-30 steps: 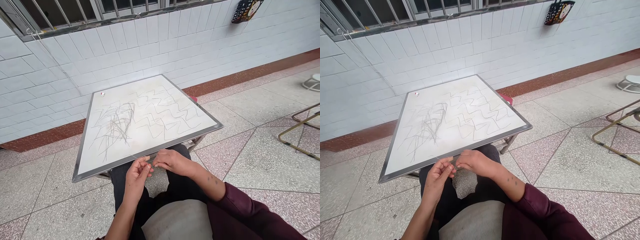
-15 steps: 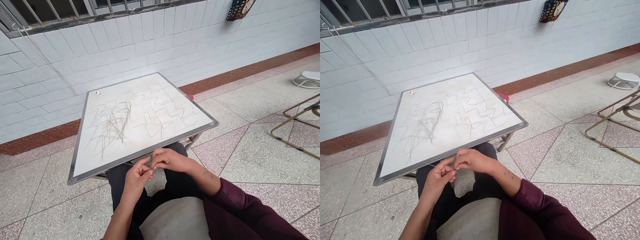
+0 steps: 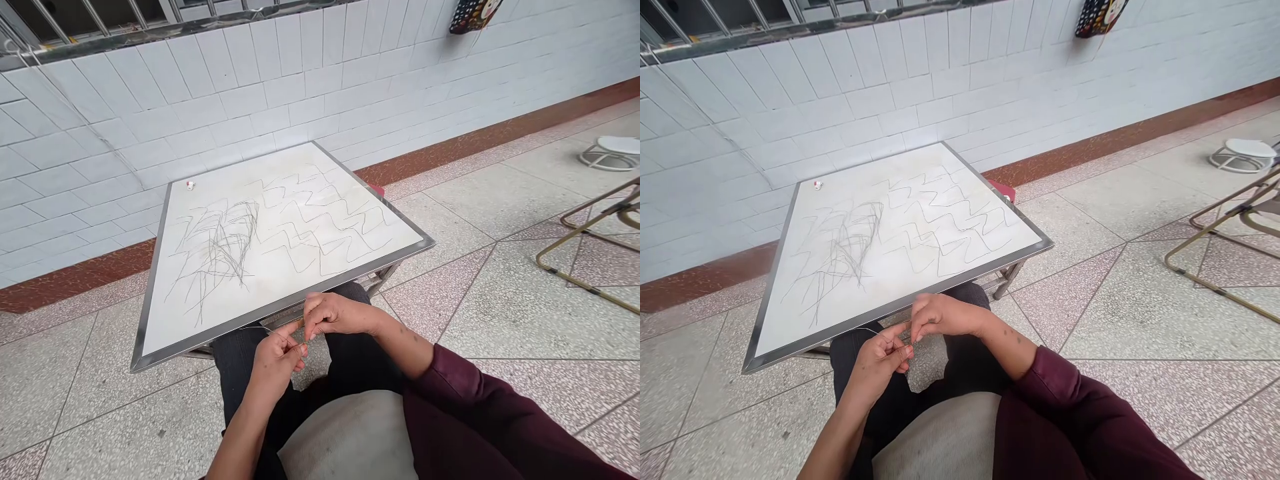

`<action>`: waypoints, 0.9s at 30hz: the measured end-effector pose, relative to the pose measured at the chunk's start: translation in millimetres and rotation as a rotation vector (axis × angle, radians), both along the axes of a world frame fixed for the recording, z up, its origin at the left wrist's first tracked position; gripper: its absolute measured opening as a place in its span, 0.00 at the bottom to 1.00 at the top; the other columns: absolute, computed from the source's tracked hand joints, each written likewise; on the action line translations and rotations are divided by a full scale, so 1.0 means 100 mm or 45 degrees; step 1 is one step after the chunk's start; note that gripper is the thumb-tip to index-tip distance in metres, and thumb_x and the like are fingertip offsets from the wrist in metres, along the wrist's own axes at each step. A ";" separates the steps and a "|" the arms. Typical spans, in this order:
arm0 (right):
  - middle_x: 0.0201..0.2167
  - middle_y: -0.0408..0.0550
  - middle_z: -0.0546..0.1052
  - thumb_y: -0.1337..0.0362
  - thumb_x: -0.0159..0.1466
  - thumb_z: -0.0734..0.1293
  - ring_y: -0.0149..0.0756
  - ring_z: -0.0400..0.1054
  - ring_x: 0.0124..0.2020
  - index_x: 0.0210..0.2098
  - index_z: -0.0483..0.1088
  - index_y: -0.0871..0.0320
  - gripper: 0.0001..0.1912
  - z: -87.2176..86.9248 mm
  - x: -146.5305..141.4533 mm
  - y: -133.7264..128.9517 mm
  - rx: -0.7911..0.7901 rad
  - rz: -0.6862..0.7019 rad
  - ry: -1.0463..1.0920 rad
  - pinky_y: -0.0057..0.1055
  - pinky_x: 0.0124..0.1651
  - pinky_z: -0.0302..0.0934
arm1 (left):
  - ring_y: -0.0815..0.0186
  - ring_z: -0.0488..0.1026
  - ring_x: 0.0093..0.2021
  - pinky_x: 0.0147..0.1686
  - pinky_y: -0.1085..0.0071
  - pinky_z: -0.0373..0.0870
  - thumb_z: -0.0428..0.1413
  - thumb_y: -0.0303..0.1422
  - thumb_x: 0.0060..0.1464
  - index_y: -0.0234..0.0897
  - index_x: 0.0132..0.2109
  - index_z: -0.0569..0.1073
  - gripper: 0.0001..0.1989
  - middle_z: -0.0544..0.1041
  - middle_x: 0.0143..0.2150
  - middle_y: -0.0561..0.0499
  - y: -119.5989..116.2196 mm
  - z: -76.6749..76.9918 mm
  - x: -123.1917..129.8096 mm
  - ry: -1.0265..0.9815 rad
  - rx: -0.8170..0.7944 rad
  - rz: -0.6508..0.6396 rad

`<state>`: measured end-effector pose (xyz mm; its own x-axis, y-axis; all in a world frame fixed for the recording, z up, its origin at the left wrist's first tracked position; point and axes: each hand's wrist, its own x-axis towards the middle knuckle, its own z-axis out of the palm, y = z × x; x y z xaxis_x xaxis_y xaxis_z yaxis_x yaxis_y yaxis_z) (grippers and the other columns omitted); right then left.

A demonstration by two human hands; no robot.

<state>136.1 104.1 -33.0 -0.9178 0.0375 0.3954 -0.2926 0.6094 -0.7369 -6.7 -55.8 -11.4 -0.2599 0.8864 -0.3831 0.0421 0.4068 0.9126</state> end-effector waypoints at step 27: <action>0.36 0.48 0.76 0.58 0.68 0.65 0.37 0.68 0.42 0.41 0.75 0.54 0.09 0.20 0.17 -0.13 -0.017 -0.623 0.173 0.35 0.47 0.63 | 0.66 0.72 0.23 0.27 0.68 0.71 0.60 0.34 0.45 0.38 0.58 0.72 0.30 0.72 0.23 0.58 -0.01 -0.05 0.03 0.190 0.086 0.109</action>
<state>152.7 91.2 -13.1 -0.7317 0.4562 0.5065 -0.0686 0.6900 -0.7205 -3.7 -56.5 -16.4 -0.3850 0.8810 -0.2749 0.1471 0.3526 0.9241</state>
